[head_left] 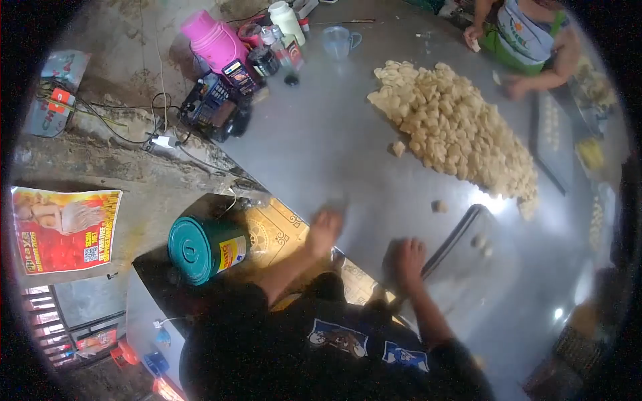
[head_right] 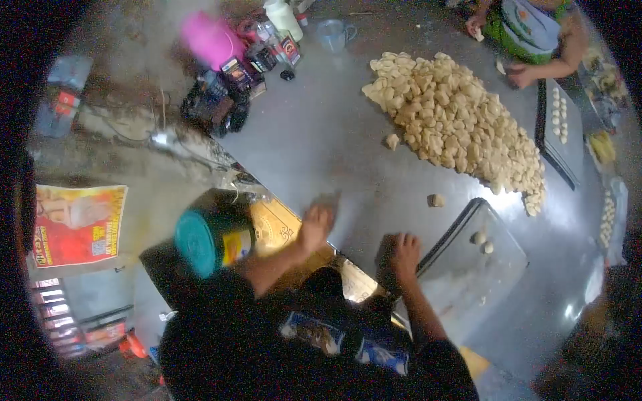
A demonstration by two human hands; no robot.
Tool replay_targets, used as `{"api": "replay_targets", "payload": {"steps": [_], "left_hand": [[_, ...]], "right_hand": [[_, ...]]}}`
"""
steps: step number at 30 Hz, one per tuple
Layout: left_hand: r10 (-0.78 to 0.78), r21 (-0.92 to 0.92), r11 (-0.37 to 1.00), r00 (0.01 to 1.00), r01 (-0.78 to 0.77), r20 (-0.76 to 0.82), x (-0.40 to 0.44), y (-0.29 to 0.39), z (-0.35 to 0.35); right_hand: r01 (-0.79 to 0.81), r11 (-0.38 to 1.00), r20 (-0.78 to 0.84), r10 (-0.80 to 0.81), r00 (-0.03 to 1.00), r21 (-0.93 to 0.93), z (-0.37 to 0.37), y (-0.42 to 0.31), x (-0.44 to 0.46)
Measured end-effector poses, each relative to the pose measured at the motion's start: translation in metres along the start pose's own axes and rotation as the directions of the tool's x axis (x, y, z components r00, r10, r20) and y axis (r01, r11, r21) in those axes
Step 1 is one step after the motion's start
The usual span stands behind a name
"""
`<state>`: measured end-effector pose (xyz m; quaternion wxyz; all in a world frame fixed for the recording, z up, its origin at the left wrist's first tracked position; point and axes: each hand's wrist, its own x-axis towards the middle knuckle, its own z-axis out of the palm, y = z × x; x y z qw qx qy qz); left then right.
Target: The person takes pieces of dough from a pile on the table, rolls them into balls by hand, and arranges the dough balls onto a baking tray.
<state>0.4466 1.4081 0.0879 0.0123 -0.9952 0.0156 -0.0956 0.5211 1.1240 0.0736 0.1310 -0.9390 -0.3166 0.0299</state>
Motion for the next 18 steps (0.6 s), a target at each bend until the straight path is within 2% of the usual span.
{"api": "replay_targets", "payload": {"steps": [1,3,5,6,7,9,10,11,12,13,14,15,16,17,18], "left_hand": [[0.003,-0.001,1.000,1.000,-0.003,-0.006,0.012,0.010,0.003],[-0.028,-0.416,0.888,0.927,0.195,0.375,0.036,0.046,0.008],[-0.097,-0.536,0.810,0.956,0.236,0.276,0.113,0.041,-0.080],[-0.012,-0.352,0.934,0.994,0.051,0.111,0.122,0.027,-0.044],[0.124,-0.128,0.984,0.992,-0.128,-0.037,0.120,0.015,-0.011],[-0.057,-0.328,0.944,0.995,0.028,-0.081,0.114,-0.009,-0.021],[-0.049,-0.494,0.869,0.999,0.037,-0.011,0.108,-0.016,-0.039],[-0.025,-0.641,0.765,0.998,0.057,0.059,0.100,-0.020,-0.056],[0.047,-0.543,0.839,0.999,-0.026,0.026,0.091,-0.023,-0.060],[0.124,-0.435,0.893,0.992,-0.112,-0.001,0.082,-0.022,-0.060],[0.162,-0.453,0.880,0.987,-0.144,0.002,0.077,-0.018,-0.056],[0.071,-0.541,0.841,0.995,-0.019,0.076,0.079,-0.008,-0.048],[0.007,-0.619,0.781,0.989,0.088,0.149,0.094,0.011,-0.039],[0.086,-0.653,0.757,0.987,0.025,0.137,0.111,0.044,-0.045],[0.015,-0.713,0.697,0.992,0.079,0.124,0.124,0.081,-0.064]], "right_hand": [[-0.002,1.000,-0.005,0.002,1.000,-0.004,0.001,-0.008,0.007],[0.113,0.987,-0.082,-0.104,0.991,0.111,0.009,-0.039,0.023],[0.187,0.982,-0.193,-0.183,0.964,0.002,0.001,-0.051,0.080],[0.155,0.986,-0.124,-0.147,0.981,0.061,-0.009,-0.041,0.101],[0.106,0.987,-0.055,-0.100,0.993,0.120,-0.023,-0.031,0.110],[0.088,0.983,-0.013,-0.087,0.996,0.163,-0.050,-0.014,0.103],[0.063,0.985,-0.011,-0.063,0.998,0.160,-0.050,-0.009,0.090],[0.030,0.971,-0.003,-0.030,1.000,0.236,-0.047,-0.006,0.076],[-0.004,0.952,-0.003,0.005,1.000,0.306,-0.045,-0.001,0.068],[-0.031,0.953,-0.011,0.036,0.999,0.301,-0.041,0.003,0.061],[0.041,0.895,-0.075,-0.009,0.997,0.444,-0.037,0.004,0.049],[0.118,0.820,-0.155,-0.036,0.987,0.560,-0.038,0.008,0.037],[0.070,0.842,-0.169,0.025,0.985,0.535,-0.051,0.014,0.026],[-0.024,0.747,-0.167,0.180,0.970,0.664,-0.072,0.015,0.012],[-0.093,0.618,-0.149,0.327,0.933,0.780,-0.091,0.021,-0.006]]}}
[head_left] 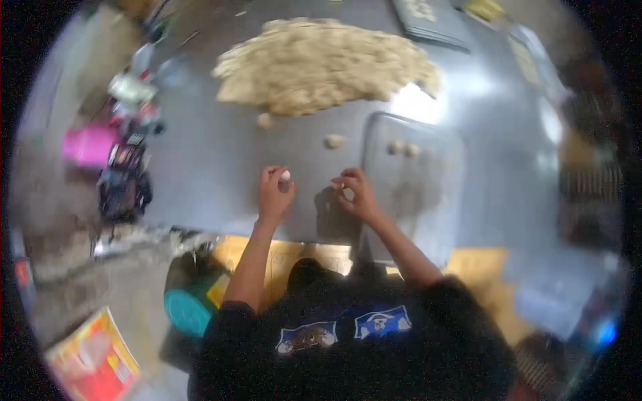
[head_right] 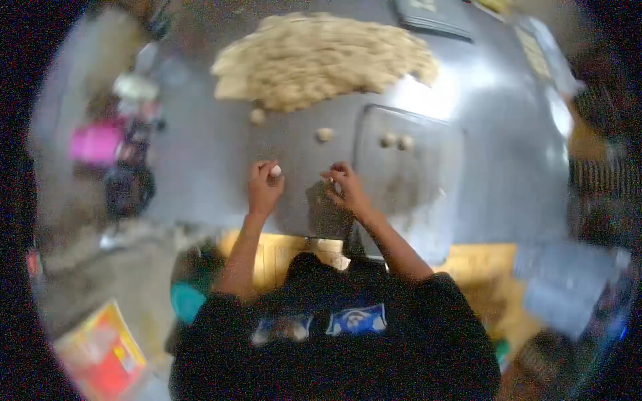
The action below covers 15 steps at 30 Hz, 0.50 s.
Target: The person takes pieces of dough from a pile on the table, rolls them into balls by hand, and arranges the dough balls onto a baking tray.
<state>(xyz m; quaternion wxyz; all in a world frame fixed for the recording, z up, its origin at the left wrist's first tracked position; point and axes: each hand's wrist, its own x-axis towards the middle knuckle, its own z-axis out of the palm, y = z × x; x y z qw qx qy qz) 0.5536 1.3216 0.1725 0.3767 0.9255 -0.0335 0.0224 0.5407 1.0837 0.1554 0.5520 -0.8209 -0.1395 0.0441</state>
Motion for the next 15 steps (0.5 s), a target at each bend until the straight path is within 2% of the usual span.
{"api": "replay_targets", "payload": {"steps": [1,2,4,5,7,8,10,11,13,14,15], "left_hand": [[-0.060,-0.087,0.995,0.996,0.055,-0.058,0.007,0.031,0.017],[-0.030,-0.101,0.994,0.999,0.027,-0.026,0.014,0.050,0.043],[0.170,-0.135,0.977,0.985,-0.163,0.039,0.026,0.084,0.090],[0.177,-0.132,0.977,0.983,-0.170,0.048,0.032,0.111,0.100],[0.453,0.102,0.890,0.889,-0.445,-0.067,0.047,0.164,0.110],[0.456,0.110,0.887,0.888,-0.448,-0.057,0.052,0.168,0.126],[0.469,0.248,0.852,0.883,-0.461,0.026,0.055,0.160,0.154],[0.471,0.260,0.847,0.881,-0.464,0.037,0.050,0.154,0.160],[0.448,0.226,0.867,0.894,-0.443,0.035,0.056,0.157,0.160],[0.463,0.233,0.859,0.886,-0.456,0.028,0.069,0.159,0.162],[0.415,0.233,0.889,0.909,-0.395,-0.043,0.073,0.167,0.158]], "right_hand": [[0.070,0.990,-0.160,-0.089,0.983,-0.124,-0.022,-0.001,-0.011],[0.043,0.989,-0.197,-0.070,0.978,-0.142,-0.044,-0.003,-0.019],[-0.081,0.993,-0.412,0.037,0.910,-0.090,-0.084,-0.002,-0.030],[-0.085,0.993,-0.422,0.041,0.906,-0.085,-0.098,0.004,-0.030],[0.013,1.000,-0.551,-0.023,0.834,-0.023,-0.122,0.020,-0.027],[0.012,1.000,-0.556,-0.016,0.831,-0.012,-0.129,0.033,-0.025],[-0.073,0.989,-0.493,0.001,0.870,-0.128,-0.132,0.063,-0.023],[-0.072,0.991,-0.498,0.006,0.867,-0.113,-0.128,0.073,-0.026],[-0.206,0.952,-0.405,0.100,0.909,-0.228,-0.135,0.077,-0.018],[-0.194,0.954,-0.416,0.084,0.905,-0.228,-0.141,0.081,-0.007],[-0.193,0.970,-0.487,0.099,0.868,-0.146,-0.143,0.075,-0.004]]}}
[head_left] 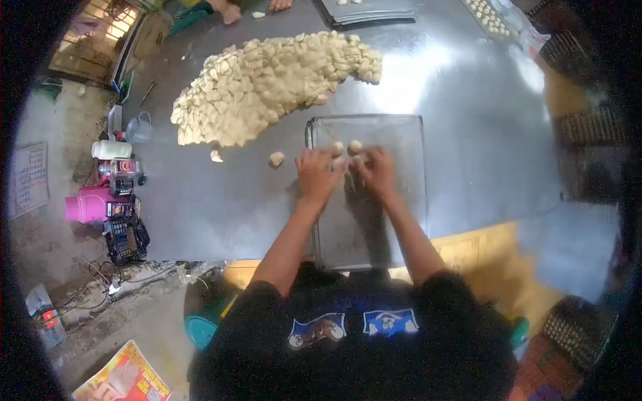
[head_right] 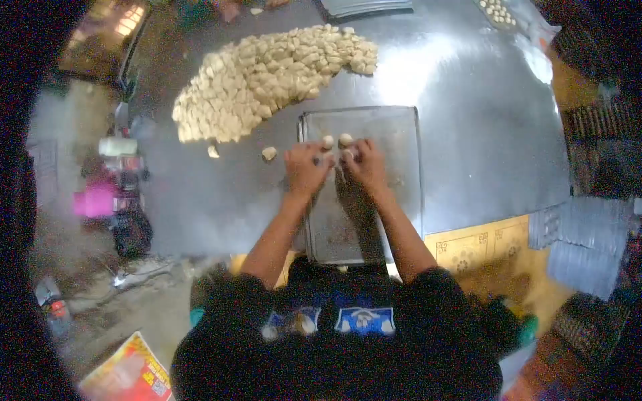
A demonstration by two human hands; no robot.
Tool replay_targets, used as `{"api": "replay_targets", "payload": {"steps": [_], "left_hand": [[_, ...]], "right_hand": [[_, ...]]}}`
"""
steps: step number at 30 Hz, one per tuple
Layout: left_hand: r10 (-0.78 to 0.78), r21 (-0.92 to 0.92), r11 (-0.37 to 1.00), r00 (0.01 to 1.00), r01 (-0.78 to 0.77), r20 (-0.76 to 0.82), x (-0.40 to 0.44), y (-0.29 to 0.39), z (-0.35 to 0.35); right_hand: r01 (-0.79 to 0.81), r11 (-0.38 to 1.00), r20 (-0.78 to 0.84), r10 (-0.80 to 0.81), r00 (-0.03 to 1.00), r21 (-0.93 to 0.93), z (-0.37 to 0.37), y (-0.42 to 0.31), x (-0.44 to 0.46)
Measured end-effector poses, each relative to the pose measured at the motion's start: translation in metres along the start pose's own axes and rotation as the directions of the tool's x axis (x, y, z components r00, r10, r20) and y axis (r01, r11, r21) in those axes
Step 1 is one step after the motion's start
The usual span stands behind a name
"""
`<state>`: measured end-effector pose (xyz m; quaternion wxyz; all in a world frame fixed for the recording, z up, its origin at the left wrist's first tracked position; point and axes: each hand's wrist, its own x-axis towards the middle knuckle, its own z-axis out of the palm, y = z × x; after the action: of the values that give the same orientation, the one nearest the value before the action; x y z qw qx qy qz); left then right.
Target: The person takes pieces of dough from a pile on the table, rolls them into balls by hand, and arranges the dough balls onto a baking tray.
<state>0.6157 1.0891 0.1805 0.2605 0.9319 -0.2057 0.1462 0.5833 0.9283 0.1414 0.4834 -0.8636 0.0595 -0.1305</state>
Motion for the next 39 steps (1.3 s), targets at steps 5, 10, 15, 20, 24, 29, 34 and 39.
{"api": "replay_targets", "payload": {"steps": [5,10,15,20,24,29,34,39], "left_hand": [[-0.074,-0.070,0.995,0.996,0.077,0.041,0.020,-0.015,0.019],[-0.134,0.141,0.986,0.925,0.089,0.355,0.037,-0.009,0.025],[-0.083,-0.044,0.995,0.992,0.088,0.095,0.006,0.003,0.004],[-0.076,-0.027,0.996,0.970,0.085,0.231,-0.020,-0.003,0.013],[0.000,0.049,0.999,0.955,-0.016,0.296,-0.018,0.002,0.006],[-0.258,-0.028,0.966,0.946,0.257,-0.196,-0.003,-0.084,-0.044],[-0.637,-0.144,0.765,0.704,0.628,-0.315,-0.007,-0.219,-0.093],[-0.330,0.185,0.929,0.944,0.320,0.024,-0.051,-0.284,-0.052]], "right_hand": [[0.046,0.999,0.081,-0.047,0.996,0.011,0.002,0.009,0.031],[-0.011,1.000,0.172,0.007,0.985,0.020,-0.003,0.023,0.051],[-0.047,0.991,0.124,0.031,0.992,0.124,-0.025,-0.005,0.026],[-0.006,0.999,0.324,-0.011,0.946,0.053,-0.027,0.000,-0.001],[0.058,0.998,0.332,-0.059,0.942,0.013,-0.026,0.008,-0.005],[0.014,1.000,0.246,-0.009,0.969,-0.020,-0.039,-0.056,0.002],[0.061,0.993,0.404,-0.099,0.909,0.105,0.033,-0.095,-0.002],[0.487,0.874,0.315,-0.462,0.829,0.001,0.160,-0.080,0.027]]}}
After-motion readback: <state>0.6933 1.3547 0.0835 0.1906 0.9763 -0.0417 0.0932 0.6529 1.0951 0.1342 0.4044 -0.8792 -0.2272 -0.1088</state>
